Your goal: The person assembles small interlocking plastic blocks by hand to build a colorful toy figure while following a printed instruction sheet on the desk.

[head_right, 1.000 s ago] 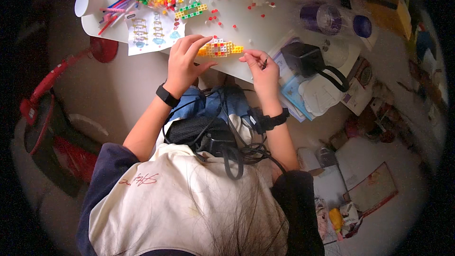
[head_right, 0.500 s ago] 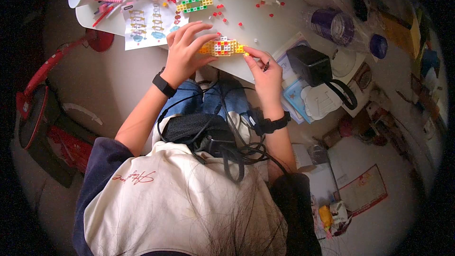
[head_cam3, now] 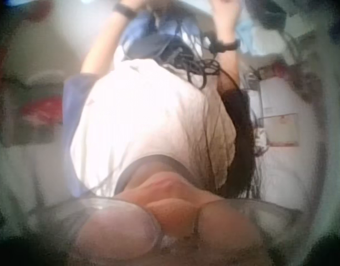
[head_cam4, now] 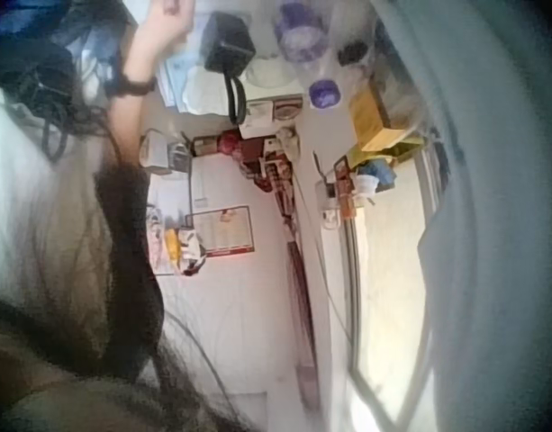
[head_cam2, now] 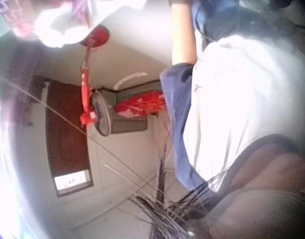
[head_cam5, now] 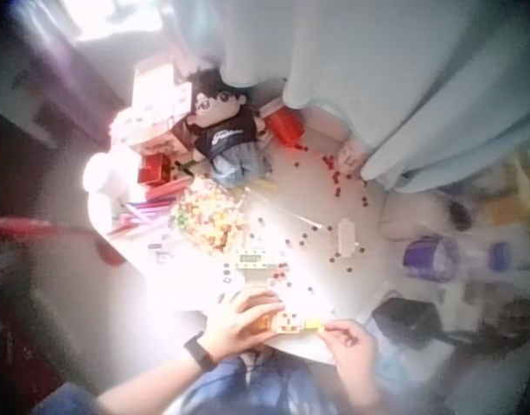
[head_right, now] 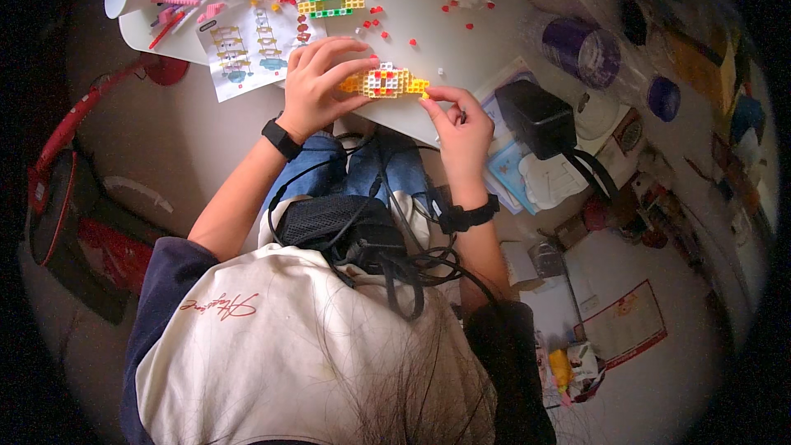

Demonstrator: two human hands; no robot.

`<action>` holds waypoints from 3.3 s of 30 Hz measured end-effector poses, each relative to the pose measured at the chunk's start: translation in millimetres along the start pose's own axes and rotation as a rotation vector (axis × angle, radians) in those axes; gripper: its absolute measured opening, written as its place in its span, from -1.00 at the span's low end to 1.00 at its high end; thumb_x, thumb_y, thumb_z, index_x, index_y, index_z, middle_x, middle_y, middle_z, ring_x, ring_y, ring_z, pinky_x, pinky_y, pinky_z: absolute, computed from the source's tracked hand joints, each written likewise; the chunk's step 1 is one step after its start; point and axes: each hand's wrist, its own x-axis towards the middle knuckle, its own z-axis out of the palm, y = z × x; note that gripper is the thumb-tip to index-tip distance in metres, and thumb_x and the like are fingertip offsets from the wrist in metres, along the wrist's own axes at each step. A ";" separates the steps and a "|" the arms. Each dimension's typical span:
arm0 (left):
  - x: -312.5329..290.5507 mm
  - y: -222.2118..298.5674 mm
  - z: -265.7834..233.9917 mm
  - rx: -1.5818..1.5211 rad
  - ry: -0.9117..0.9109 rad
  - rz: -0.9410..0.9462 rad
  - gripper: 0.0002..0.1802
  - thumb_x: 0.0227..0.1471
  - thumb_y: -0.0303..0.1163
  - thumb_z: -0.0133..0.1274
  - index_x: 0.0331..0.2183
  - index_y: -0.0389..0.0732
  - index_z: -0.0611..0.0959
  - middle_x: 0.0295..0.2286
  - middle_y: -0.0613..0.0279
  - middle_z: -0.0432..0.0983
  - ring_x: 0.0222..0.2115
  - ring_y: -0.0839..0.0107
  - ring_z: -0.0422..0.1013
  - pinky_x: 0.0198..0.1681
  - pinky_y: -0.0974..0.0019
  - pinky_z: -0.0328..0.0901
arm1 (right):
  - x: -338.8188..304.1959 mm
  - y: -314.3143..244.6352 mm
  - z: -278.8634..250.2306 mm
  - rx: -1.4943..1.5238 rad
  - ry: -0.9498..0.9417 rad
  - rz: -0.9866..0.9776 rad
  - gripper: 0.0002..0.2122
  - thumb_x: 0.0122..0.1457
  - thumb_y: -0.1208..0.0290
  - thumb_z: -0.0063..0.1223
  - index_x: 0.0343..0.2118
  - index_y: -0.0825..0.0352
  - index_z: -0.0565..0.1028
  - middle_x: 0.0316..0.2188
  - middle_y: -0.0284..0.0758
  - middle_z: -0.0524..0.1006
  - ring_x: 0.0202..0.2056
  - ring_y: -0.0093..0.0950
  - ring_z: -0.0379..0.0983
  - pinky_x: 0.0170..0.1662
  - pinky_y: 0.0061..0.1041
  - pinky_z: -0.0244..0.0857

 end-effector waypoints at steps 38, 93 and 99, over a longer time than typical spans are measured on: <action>0.2 -2.6 0.2 -0.024 -0.003 0.017 -0.43 -0.37 -0.22 0.33 -0.16 0.21 0.60 -0.12 0.55 0.44 -0.05 0.47 0.33 -0.03 0.29 0.12 | 2.2 -14.3 10.9 -0.330 -0.005 -0.287 -0.83 -0.16 0.58 0.28 -0.44 0.32 0.56 -0.44 -0.31 0.47 -0.40 -0.40 0.43 -0.35 -0.48 0.30; 10.7 7.9 -20.2 -0.096 0.060 0.120 -0.33 -0.45 -0.43 0.33 -0.12 0.10 0.61 -0.17 0.42 0.50 -0.11 0.32 0.39 -0.08 0.21 0.29 | 20.3 -22.2 -23.5 0.016 -0.358 0.166 -0.63 -0.07 0.46 0.33 -0.14 0.39 0.54 -0.48 -0.52 0.51 -0.45 -0.76 0.28 -0.30 -0.77 0.18; 30.8 36.7 -71.1 -0.085 0.283 0.208 -0.39 -0.43 -0.47 0.28 -0.16 0.06 0.64 -0.25 0.41 0.53 -0.22 0.34 0.44 -0.16 0.27 0.33 | 7.8 -103.4 -41.0 -0.019 -0.405 0.001 -0.67 -0.06 0.53 0.31 -0.17 0.37 0.55 -0.44 -0.55 0.49 -0.48 -0.83 0.19 -0.38 -0.84 0.09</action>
